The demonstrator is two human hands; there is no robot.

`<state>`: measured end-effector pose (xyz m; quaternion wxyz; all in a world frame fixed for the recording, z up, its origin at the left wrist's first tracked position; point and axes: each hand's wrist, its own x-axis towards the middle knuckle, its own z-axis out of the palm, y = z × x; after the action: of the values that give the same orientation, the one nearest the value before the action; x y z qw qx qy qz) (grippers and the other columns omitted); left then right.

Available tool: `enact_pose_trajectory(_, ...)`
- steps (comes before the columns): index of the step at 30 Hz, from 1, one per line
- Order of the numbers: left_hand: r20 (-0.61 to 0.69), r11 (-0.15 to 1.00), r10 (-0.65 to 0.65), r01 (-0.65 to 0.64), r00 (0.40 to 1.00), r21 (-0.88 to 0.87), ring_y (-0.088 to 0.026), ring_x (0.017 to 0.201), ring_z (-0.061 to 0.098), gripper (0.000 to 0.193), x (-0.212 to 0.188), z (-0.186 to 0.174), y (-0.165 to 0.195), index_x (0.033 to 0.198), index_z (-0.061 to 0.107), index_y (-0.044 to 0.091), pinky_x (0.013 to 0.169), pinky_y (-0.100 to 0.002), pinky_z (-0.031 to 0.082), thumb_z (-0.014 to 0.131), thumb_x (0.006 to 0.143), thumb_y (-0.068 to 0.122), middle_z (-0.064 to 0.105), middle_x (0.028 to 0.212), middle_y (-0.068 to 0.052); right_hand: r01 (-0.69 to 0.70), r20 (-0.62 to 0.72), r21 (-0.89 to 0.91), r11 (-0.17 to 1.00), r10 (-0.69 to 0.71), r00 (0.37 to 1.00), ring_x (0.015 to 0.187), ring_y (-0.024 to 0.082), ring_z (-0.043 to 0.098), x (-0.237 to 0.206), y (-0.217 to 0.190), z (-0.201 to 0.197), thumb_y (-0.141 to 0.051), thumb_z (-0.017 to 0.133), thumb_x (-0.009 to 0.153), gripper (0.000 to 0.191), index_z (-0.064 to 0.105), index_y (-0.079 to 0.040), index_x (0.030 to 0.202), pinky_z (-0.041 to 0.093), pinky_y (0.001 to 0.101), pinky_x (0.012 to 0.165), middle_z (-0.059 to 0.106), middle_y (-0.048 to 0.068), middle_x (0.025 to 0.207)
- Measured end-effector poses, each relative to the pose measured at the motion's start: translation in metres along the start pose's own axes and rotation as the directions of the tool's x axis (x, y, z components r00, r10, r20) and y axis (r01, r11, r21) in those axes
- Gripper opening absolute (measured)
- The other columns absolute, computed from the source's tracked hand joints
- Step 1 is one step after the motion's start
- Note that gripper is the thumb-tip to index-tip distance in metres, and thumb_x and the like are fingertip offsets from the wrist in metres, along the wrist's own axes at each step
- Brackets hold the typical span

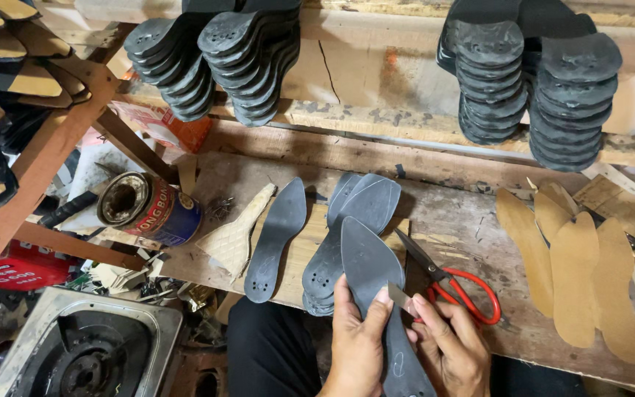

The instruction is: The person trims the edges of black shoe sole pieces using a red utility knife and red-handled scissors. They repeatedly pick up sole pieces from a shelf, trim along marked lines, and place the trimmed pieces back on the shelf.

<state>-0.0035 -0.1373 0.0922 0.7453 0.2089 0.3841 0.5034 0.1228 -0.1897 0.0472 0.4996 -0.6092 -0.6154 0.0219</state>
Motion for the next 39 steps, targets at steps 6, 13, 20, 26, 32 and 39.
enact_pose_trajectory(6,-0.029,1.0,-0.013,0.013,0.999,-0.016,-0.016,0.063,0.066,0.053,0.0,0.001,-0.004,0.141,0.043,0.016,0.049,-0.03,0.057,0.062,0.092,0.005,0.069,0.098,-0.011,-0.042,0.005,0.089,0.995,0.041,0.999,0.086,0.018,0.074,-0.004,0.008,0.002,0.003,0.068,0.089,0.041,0.068,-0.007,0.128,0.06,0.028,0.072,0.072,0.012,0.098)
enact_pose_trajectory(13,0.065,0.999,-0.028,0.031,0.997,-0.042,-0.018,0.065,0.067,0.059,-0.017,0.016,0.011,0.144,0.043,0.013,0.049,-0.032,0.057,0.062,0.089,0.003,0.069,0.105,-0.013,-0.082,0.014,0.02,0.996,0.082,0.997,0.089,0.019,0.072,0.012,0.008,-0.003,-0.004,0.065,0.092,0.04,0.066,-0.007,0.132,0.058,0.0303,0.077,0.074,0.012,0.104)
enact_pose_trajectory(20,0.086,0.999,-0.004,0.0,0.996,0.046,-0.02,0.06,0.066,0.06,-0.016,0.008,0.014,0.145,0.045,0.012,0.047,-0.032,0.057,0.065,0.089,0.004,0.07,0.107,-0.013,-0.132,-0.033,-0.091,0.987,0.129,0.991,0.101,0.025,0.071,0.054,0.016,-0.042,-0.007,0.063,0.102,0.028,0.069,-0.006,0.13,0.054,0.0334,0.087,0.072,0.013,0.113)
enact_pose_trajectory(26,0.036,1.0,-0.005,0.006,0.999,-0.02,-0.016,0.067,0.067,0.054,-0.006,-0.002,0.001,0.142,0.045,0.013,0.049,-0.03,0.056,0.061,0.092,0.003,0.07,0.104,-0.01,0.019,0.063,0.097,0.995,-0.025,0.998,0.09,0.02,0.074,0.006,0.004,-0.022,-0.007,0.068,0.091,0.032,0.07,-0.007,0.123,0.058,0.0293,0.077,0.072,0.011,0.104)
enact_pose_trajectory(32,0.063,0.999,0.034,-0.035,0.997,0.015,-0.017,0.068,0.069,0.052,-0.003,0.0,-0.002,0.143,0.044,0.012,0.051,-0.03,0.057,0.061,0.095,0.004,0.07,0.098,-0.015,0.0,0.092,0.139,0.99,-0.013,0.996,0.09,0.022,0.074,-0.006,0.007,-0.015,-0.005,0.066,0.091,0.037,0.067,-0.005,0.128,0.057,0.0304,0.079,0.071,0.013,0.105)
enact_pose_trajectory(39,0.024,0.996,-0.062,0.06,0.998,0.067,-0.018,0.065,0.07,0.061,-0.013,0.003,-0.008,0.145,0.044,0.017,0.046,-0.033,0.057,0.063,0.089,0.003,0.072,0.104,-0.011,-0.186,0.029,0.056,0.981,0.185,0.982,0.095,0.021,0.073,0.002,0.009,-0.015,-0.011,0.063,0.095,0.034,0.068,-0.004,0.128,0.055,0.0305,0.081,0.074,0.012,0.108)
